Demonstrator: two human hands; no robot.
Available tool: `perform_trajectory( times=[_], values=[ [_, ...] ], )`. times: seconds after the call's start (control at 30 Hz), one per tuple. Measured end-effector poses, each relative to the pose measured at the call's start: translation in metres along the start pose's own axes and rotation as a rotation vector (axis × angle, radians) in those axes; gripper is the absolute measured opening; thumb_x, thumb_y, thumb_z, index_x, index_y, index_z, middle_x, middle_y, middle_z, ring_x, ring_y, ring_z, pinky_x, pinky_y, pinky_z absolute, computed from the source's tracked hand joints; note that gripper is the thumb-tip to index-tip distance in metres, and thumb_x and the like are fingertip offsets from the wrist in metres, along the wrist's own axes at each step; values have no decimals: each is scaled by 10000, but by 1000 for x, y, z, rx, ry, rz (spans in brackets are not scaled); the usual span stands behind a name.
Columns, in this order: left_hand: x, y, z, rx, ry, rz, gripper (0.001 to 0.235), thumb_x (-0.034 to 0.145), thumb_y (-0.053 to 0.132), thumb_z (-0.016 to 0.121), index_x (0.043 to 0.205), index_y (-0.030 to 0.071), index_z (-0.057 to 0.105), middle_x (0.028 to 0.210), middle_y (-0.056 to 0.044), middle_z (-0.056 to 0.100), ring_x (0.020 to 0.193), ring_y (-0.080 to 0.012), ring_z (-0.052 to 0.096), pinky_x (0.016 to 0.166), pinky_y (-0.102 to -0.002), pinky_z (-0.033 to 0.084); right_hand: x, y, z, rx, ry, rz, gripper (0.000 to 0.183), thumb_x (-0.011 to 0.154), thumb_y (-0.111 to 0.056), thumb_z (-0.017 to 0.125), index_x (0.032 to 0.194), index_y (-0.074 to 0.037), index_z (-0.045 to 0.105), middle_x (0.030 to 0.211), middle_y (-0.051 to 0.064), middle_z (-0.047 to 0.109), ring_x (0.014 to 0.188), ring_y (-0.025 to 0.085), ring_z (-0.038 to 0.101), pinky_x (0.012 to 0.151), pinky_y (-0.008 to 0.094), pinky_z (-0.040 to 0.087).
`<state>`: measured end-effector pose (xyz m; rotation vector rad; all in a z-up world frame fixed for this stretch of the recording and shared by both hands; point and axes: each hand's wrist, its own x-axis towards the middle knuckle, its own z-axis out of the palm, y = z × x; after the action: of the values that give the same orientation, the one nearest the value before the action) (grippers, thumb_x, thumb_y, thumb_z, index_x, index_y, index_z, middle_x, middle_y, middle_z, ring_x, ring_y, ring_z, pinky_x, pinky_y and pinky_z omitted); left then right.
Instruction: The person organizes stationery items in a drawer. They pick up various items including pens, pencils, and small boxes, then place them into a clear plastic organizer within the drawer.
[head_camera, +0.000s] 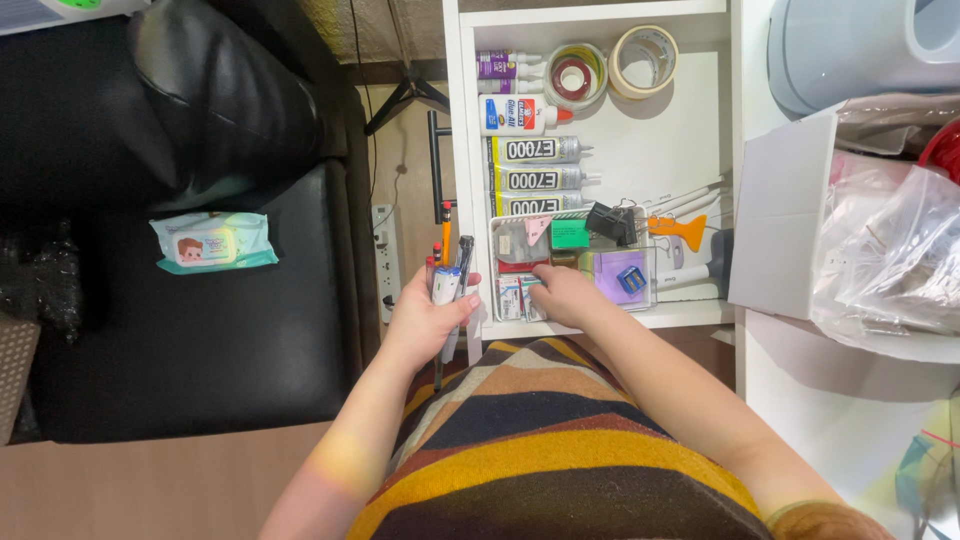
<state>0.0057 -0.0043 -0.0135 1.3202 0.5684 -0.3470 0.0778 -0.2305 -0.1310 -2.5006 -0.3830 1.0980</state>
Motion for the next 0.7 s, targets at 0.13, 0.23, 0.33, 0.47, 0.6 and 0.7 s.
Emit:
perform_trajectory(
  times=[0.13, 0.23, 0.33, 0.47, 0.6, 0.7],
  values=[
    [-2, 4, 0, -30, -6, 7, 418, 689, 63, 774, 1020, 0, 527, 974, -106, 688, 792, -134, 643, 605, -227, 576, -5, 0, -11, 90, -57, 72, 493, 848, -384, 376, 1260, -163, 531, 1154, 189, 606, 1132, 356, 540, 994, 441, 399],
    [1, -1, -5, -19, -14, -5, 406, 698, 55, 768, 1022, -6, 531, 980, -124, 689, 796, -151, 651, 604, -243, 581, -13, -6, -8, 169, -18, 158, 547, 816, -376, 481, 1327, -183, 481, 1166, 177, 605, 1151, 332, 532, 1003, 444, 389],
    [4, -5, -7, -34, -32, 9, 403, 703, 49, 760, 1020, -14, 518, 990, -123, 687, 743, -113, 640, 595, -212, 570, -22, -9, 4, 35, 9, 201, 597, 751, -422, 568, 1308, -219, 498, 1094, 94, 657, 1119, 293, 567, 959, 430, 433],
    [2, 0, -7, -7, -39, -10, 396, 708, 41, 758, 1025, -6, 524, 990, -134, 688, 744, -148, 657, 600, -228, 572, -26, -9, 1, 83, 150, 112, 542, 771, -362, 599, 1269, -168, 513, 992, 119, 680, 1016, 331, 610, 894, 465, 462],
    [3, 3, -9, 6, -31, -5, 397, 702, 43, 761, 1022, -10, 531, 995, -139, 689, 712, -142, 652, 604, -239, 574, -23, 17, -16, -401, 877, -397, 142, 748, -187, 657, 889, -186, 675, 764, 45, 613, 742, 247, 623, 713, 338, 508],
    [7, -7, -14, 1, -36, -12, 434, 699, 61, 770, 1046, -22, 522, 1013, -143, 682, 777, -161, 659, 628, -244, 572, -16, 32, -21, -559, 1056, -453, 82, 701, -250, 694, 697, -211, 622, 748, 11, 528, 769, 225, 563, 684, 304, 470]
  ],
)
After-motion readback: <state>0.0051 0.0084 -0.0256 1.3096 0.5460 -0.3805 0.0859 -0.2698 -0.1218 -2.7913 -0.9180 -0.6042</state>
